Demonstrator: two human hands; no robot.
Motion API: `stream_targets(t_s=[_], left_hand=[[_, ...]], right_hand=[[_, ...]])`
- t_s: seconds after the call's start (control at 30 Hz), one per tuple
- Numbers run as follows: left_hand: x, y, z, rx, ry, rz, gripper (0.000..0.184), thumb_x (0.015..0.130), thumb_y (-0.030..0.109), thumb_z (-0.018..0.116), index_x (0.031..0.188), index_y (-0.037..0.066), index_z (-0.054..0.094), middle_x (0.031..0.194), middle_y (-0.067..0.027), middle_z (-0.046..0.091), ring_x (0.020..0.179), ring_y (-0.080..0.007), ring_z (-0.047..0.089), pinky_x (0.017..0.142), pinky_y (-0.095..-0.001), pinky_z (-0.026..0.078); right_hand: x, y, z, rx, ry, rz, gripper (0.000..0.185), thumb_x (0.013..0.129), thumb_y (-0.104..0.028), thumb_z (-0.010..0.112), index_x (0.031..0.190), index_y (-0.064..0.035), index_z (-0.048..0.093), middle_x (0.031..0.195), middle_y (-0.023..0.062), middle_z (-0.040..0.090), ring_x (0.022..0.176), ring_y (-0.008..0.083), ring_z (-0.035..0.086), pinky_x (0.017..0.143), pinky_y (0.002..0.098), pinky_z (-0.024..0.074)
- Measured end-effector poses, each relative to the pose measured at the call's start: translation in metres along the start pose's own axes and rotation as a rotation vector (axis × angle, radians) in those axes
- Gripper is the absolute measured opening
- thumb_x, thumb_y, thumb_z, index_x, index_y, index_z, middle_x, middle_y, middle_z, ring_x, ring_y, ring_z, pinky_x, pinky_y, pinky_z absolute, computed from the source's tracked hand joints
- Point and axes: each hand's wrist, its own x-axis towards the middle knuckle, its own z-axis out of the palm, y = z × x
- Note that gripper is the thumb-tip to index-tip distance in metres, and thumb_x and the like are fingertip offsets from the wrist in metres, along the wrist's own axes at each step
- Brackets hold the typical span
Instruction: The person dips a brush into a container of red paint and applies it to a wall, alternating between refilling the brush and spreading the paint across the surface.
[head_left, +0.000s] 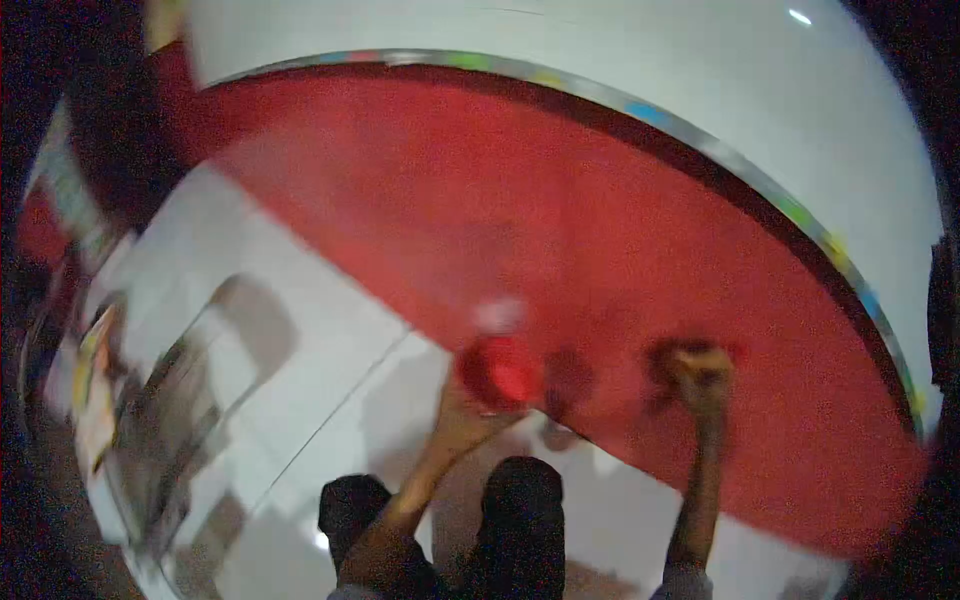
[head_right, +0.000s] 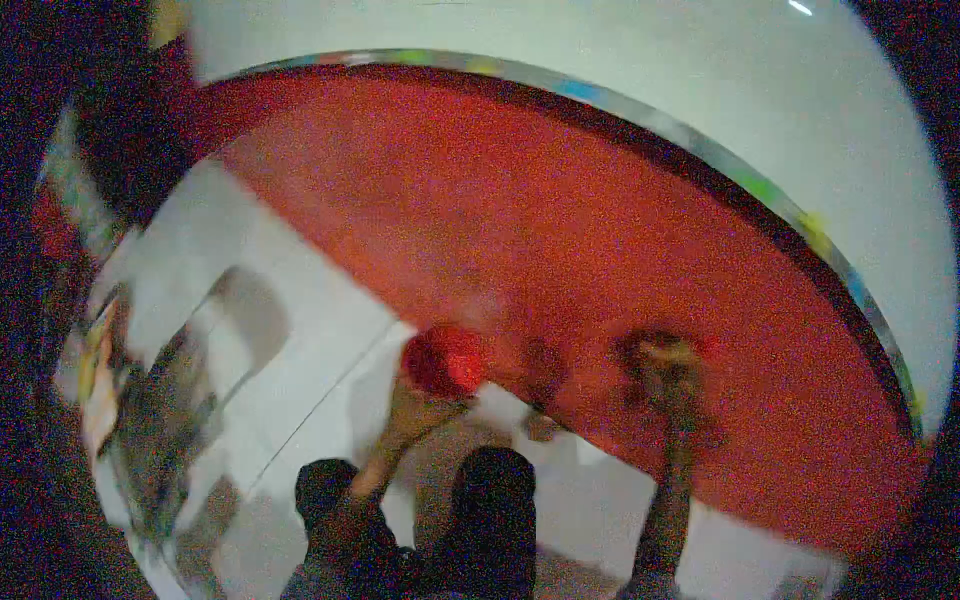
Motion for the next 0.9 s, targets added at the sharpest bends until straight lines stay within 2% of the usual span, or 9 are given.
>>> stream_targets(t_s=[0.07,0.13,0.27,0.37,0.4,0.53,0.7,0.8,0.9], left_hand=[[-0.009,-0.007,0.035,0.140,-0.053,-0.059,0.087,0.053,0.028,0.085,0.123,0.003,0.038,0.118,-0.0134,0.050,0.108,-0.0258,0.050,0.095,-0.0374,0.040],[-0.006,-0.040,0.028,-0.130,-0.028,-0.221,0.079,0.051,0.011,0.077,0.122,0.011,0.043,0.104,-0.0123,0.058,0.095,-0.0237,0.056,0.086,-0.0363,0.047],[-0.009,-0.097,0.059,-0.142,0.015,0.005,0.085,0.050,0.007,0.082,0.123,0.004,0.038,0.110,-0.0117,0.054,0.098,-0.0240,0.056,0.086,-0.0383,0.046],[-0.011,-0.070,0.062,-0.579,-0.147,-0.482,0.090,0.048,0.000,0.081,0.126,0.004,0.035,0.115,-0.0126,0.050,0.101,-0.0246,0.054,0.087,-0.0361,0.047],[-0.015,-0.067,0.067,-0.633,-0.108,-0.424,0.091,0.048,-0.002,0.080,0.126,0.004,0.034,0.117,-0.0132,0.048,0.102,-0.0252,0.053,0.087,-0.0355,0.048],[-0.018,-0.082,0.086,-0.776,-0.143,-0.514,0.091,0.049,-0.002,0.080,0.127,0.004,0.034,0.123,-0.0145,0.044,0.107,-0.0265,0.050,0.088,-0.0360,0.047],[-0.023,-0.103,0.107,-0.434,-0.326,-0.206,0.085,0.049,0.006,0.082,0.123,0.004,0.040,0.118,-0.0140,0.049,0.108,-0.0272,0.049,0.087,-0.0379,0.046],[-0.009,-0.033,0.059,-0.460,-0.411,0.015,0.081,0.049,0.011,0.084,0.120,0.004,0.044,0.114,-0.0139,0.053,0.108,-0.0276,0.050,0.087,-0.0388,0.045],[-0.005,-0.035,0.067,-0.555,-0.241,0.058,0.079,0.050,0.012,0.084,0.118,0.004,0.045,0.113,-0.0142,0.054,0.106,-0.0277,0.051,0.088,-0.0390,0.044]], right_hand=[[0.012,-0.005,0.006,-0.708,-0.014,-0.407,0.019,0.072,-0.013,0.069,0.057,-0.0121,0.057,0.052,0.0025,0.049,0.047,0.0180,0.046,0.047,0.0300,0.0375],[0.009,-0.014,0.008,-0.516,-0.043,-0.208,0.017,0.072,-0.017,0.069,0.061,-0.0106,0.057,0.055,0.0046,0.051,0.051,0.0193,0.050,0.049,0.0326,0.0399],[0.012,-0.020,0.014,-0.390,0.042,0.039,0.020,0.072,-0.024,0.069,0.069,-0.0075,0.057,0.063,0.0088,0.057,0.059,0.0220,0.059,0.054,0.0376,0.0448],[0.016,-0.024,0.017,-0.129,0.066,0.292,0.019,0.073,-0.021,0.069,0.077,-0.0045,0.060,0.067,0.0067,0.061,0.062,0.0159,0.060,0.058,0.0323,0.0482],[0.016,-0.026,0.018,-0.014,0.074,0.380,0.020,0.073,-0.020,0.069,0.079,-0.0035,0.061,0.069,0.0057,0.062,0.063,0.0140,0.060,0.058,0.0307,0.0485],[0.016,-0.015,0.014,-0.002,0.070,0.248,0.019,0.075,-0.018,0.068,0.081,-0.0023,0.060,0.069,0.0025,0.061,0.062,0.0104,0.058,0.057,0.0280,0.0475],[0.018,-0.011,0.008,0.002,0.042,0.124,0.020,0.076,-0.018,0.067,0.084,-0.0020,0.059,0.069,0.0040,0.062,0.064,0.0104,0.059,0.057,0.0285,0.0479],[0.019,-0.043,0.007,0.102,0.040,0.387,0.017,0.075,-0.016,0.066,0.083,-0.0020,0.061,0.069,0.0039,0.061,0.066,0.0095,0.058,0.059,0.0285,0.0483],[0.018,-0.027,0.009,-0.003,0.092,0.215,0.013,0.075,-0.013,0.065,0.082,-0.0023,0.062,0.069,0.0035,0.061,0.067,0.0088,0.059,0.060,0.0283,0.0487]])
